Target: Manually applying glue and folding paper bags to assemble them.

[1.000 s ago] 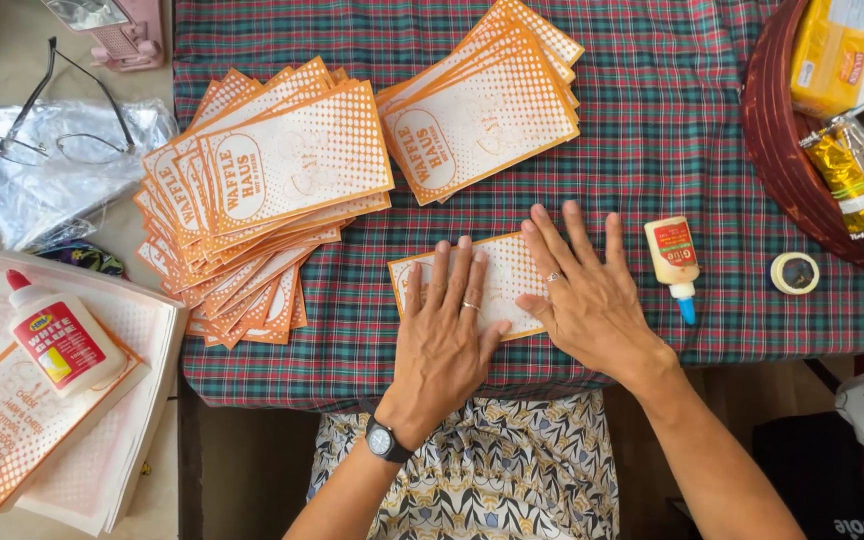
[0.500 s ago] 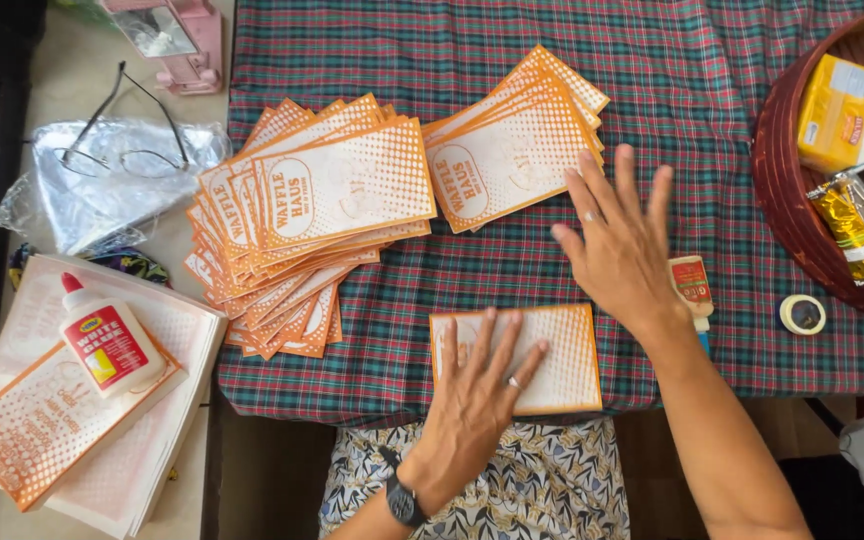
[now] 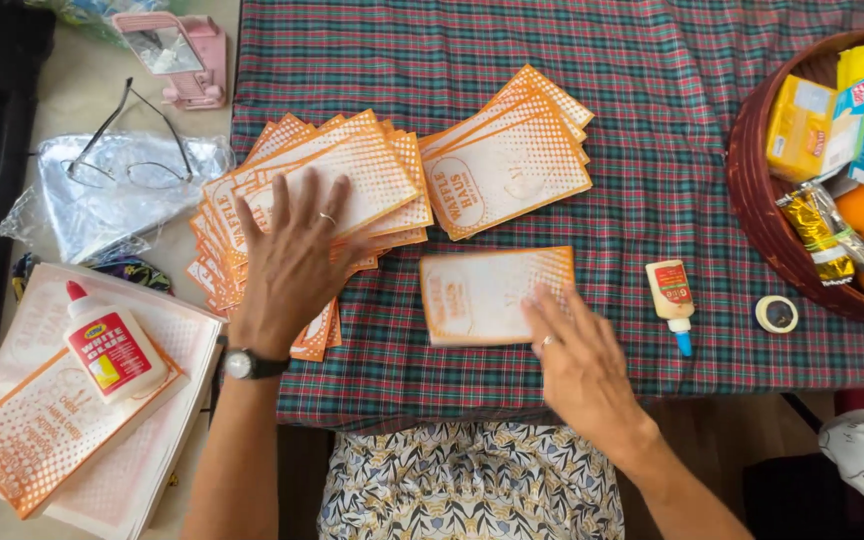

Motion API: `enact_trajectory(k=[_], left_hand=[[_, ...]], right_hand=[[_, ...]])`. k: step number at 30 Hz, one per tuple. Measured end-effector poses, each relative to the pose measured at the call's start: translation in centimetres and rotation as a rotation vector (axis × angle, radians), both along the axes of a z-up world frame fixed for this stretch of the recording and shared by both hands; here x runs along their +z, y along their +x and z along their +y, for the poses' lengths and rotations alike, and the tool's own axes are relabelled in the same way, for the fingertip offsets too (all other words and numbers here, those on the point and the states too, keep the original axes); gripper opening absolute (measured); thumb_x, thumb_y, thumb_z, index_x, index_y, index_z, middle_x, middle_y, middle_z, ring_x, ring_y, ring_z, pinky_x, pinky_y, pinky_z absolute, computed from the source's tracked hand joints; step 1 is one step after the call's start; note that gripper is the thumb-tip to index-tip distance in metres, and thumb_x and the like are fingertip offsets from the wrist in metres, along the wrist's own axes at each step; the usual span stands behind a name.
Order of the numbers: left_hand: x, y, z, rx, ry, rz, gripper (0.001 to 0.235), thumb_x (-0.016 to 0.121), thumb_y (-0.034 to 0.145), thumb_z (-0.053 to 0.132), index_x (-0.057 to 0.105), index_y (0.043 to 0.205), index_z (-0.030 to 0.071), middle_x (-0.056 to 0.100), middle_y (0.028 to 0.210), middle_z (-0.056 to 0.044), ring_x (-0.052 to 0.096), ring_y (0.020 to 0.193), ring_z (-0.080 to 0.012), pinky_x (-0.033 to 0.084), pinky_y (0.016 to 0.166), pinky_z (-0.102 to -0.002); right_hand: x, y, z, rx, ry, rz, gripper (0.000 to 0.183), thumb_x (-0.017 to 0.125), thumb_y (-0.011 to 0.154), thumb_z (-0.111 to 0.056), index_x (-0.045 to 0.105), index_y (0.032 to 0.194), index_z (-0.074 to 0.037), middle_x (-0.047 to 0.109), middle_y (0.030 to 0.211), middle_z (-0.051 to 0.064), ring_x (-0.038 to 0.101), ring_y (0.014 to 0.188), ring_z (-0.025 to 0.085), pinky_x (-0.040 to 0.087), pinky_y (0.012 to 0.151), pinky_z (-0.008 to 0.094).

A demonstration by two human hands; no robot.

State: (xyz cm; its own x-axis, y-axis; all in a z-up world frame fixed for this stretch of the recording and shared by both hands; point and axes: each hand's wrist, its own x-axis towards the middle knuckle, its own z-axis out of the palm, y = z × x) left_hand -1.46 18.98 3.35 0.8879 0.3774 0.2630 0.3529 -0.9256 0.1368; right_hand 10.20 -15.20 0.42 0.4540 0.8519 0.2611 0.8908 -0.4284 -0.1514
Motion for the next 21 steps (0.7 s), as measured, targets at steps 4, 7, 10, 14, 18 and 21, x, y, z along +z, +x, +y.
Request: enact_trajectory(k=[4, 7, 10, 14, 18, 21], left_hand=[[-0.3, 2.0, -6.8, -0.135, 0.025, -0.323, 0.100, 0.083, 0.073, 0.067, 0.054, 0.150, 0.010, 0.053, 0.146, -0.028, 0.045, 0.138, -0.0530, 0.025, 0.113, -0.071], [-3.7, 2.6, -13.1, -0.463, -0.074, -0.394, 0.046, 0.073, 0.088, 0.049, 0.073, 0.121, 0.017, 0.065, 0.129, -0.014, 0.063, 0.122, -0.0351, 0.043, 0.105, -0.058], [-5.6, 2.5, -15.9, -0.575, -0.135, -0.253, 0.053, 0.082, 0.079, 0.038, 0.069, 0.121, 0.008, 0.064, 0.124, -0.015, 0.061, 0.121, -0.0364, 0.045, 0.103, -0.054], [-3.5, 2.5, -16.2, -0.566, -0.172, -0.161, 0.029, 0.072, 0.094, 0.027, 0.074, 0.111, 0.003, 0.069, 0.116, -0.020, 0.065, 0.119, -0.0436, 0.052, 0.096, -0.054], [-2.2, 2.9, -15.5, -0.555, -0.235, -0.069, 0.023, 0.066, 0.098, 0.027, 0.075, 0.108, 0.009, 0.073, 0.114, -0.017, 0.067, 0.118, -0.0422, 0.057, 0.092, -0.053], [-4.3, 3.2, -14.7, -0.588, -0.255, -0.059, 0.010, 0.069, 0.095, 0.016, 0.076, 0.099, 0.010, 0.074, 0.113, -0.015, 0.068, 0.117, -0.0414, 0.059, 0.087, -0.050]], right_hand=[[1.5, 1.2, -1.8, -0.059, 0.134, 0.147, 0.049, 0.062, 0.092, -0.006, 0.064, 0.141, -0.007, 0.057, 0.148, 0.021, 0.048, 0.140, 0.047, 0.043, 0.109, 0.052], [1.6, 3.9, -3.5, -0.260, 0.242, 0.330, 0.051, 0.052, 0.097, 0.005, 0.064, 0.144, -0.011, 0.063, 0.134, 0.011, 0.065, 0.118, 0.035, 0.055, 0.098, 0.043], [1.3, 3.8, -3.8, -0.357, 0.291, 0.659, 0.051, 0.051, 0.094, 0.011, 0.070, 0.136, -0.011, 0.073, 0.110, 0.012, 0.077, 0.087, 0.027, 0.065, 0.072, 0.035], [2.6, 3.2, -3.1, -0.405, 0.379, 0.869, 0.050, 0.048, 0.092, 0.015, 0.072, 0.131, -0.004, 0.076, 0.105, 0.017, 0.077, 0.087, 0.025, 0.064, 0.076, 0.037], [3.0, 3.4, -2.9, -0.443, 0.468, 0.962, 0.047, 0.046, 0.091, 0.018, 0.073, 0.126, 0.001, 0.077, 0.105, 0.021, 0.076, 0.096, 0.026, 0.063, 0.082, 0.036], [2.9, 3.5, -3.0, -0.480, 0.486, 0.927, 0.043, 0.045, 0.093, 0.017, 0.073, 0.121, -0.001, 0.079, 0.095, 0.018, 0.076, 0.090, 0.021, 0.061, 0.083, 0.034]])
